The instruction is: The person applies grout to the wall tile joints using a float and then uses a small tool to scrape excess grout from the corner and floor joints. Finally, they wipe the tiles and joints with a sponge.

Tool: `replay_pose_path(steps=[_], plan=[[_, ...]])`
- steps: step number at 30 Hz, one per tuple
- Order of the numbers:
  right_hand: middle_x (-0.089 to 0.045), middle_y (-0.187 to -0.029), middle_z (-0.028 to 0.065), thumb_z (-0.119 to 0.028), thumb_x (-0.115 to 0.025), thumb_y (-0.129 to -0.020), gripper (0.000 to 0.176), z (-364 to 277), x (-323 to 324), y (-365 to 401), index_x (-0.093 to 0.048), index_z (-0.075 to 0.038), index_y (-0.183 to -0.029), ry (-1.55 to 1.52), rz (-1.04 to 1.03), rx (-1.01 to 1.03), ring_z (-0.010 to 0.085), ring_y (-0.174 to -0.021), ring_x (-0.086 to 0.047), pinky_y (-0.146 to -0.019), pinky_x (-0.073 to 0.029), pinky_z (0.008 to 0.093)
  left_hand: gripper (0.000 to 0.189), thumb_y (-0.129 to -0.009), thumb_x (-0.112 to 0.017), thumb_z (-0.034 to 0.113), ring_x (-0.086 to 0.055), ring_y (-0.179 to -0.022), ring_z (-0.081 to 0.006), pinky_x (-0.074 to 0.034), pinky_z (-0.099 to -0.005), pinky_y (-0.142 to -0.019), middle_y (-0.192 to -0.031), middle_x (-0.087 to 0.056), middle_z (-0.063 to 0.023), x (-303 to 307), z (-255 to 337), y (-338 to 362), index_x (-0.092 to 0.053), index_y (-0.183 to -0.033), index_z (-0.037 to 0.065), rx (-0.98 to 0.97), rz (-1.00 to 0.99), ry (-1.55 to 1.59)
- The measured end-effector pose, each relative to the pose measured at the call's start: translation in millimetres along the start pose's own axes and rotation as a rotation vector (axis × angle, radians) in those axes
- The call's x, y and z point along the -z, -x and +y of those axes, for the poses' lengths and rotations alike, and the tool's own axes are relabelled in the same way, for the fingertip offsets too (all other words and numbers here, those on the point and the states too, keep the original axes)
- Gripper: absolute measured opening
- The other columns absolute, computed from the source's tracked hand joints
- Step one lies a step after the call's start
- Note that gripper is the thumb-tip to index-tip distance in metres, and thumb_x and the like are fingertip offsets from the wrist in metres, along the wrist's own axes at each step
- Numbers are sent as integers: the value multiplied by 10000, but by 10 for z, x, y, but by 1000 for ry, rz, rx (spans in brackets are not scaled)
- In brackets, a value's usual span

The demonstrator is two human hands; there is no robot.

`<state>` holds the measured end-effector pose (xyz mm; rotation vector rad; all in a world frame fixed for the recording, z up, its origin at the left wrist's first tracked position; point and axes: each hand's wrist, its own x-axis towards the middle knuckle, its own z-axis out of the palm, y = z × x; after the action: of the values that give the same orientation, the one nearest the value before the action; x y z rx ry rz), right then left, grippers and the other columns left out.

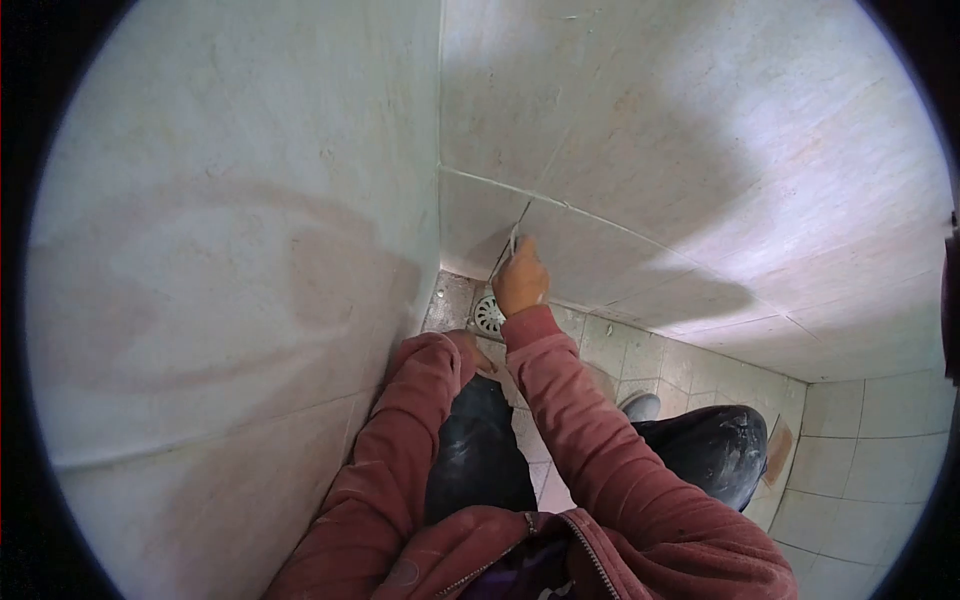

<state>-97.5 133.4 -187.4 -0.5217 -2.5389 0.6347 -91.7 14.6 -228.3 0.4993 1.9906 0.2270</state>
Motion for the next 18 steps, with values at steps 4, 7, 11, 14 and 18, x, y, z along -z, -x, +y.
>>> replay_pose_path(steps=[4,7,11,14,18], plan=[[-553,-694,243,-71,-527,-715,235,6,269,-39,-395,8,-893,-53,-135,-40,418,-655,-550,-585,-431,485,639,-588,-684,439,-530,-1002,-284,-391,-334,-877,-1079,-549,-181,65,81,144,-569,-1049,13,55,-40,44],[-556,-668,237,-57,-505,-738,252,-76,490,-2,-394,-2,-957,-138,-44,-19,412,-624,-543,-545,-421,465,627,-569,-679,486,-553,-932,-284,-405,-336,-838,-990,-583,-174,40,36,54,-603,-966,8,11,7,34],[-570,-678,212,-39,-483,-743,251,-133,606,-65,-387,-4,-972,-160,12,72,405,-635,-547,-551,-425,463,597,-548,-678,535,-579,-848,-277,-427,-340,-777,-906,-614,-157,-12,-28,-86,-647,-856,25,-52,34,10],[-585,-703,184,-24,-475,-741,265,-122,588,-162,-386,-6,-990,-132,65,149,392,-653,-552,-551,-431,457,569,-553,-675,526,-583,-829,-271,-432,-339,-762,-892,-618,-151,-25,-85,-168,-654,-837,34,-68,30,28],[-590,-757,181,-10,-468,-726,273,-194,608,-148,-397,-12,-990,-62,56,106,389,-671,-556,-558,-437,453,528,-564,-670,503,-591,-790,-259,-435,-342,-751,-846,-627,-146,-72,-98,-174,-660,-807,34,-38,56,37]])
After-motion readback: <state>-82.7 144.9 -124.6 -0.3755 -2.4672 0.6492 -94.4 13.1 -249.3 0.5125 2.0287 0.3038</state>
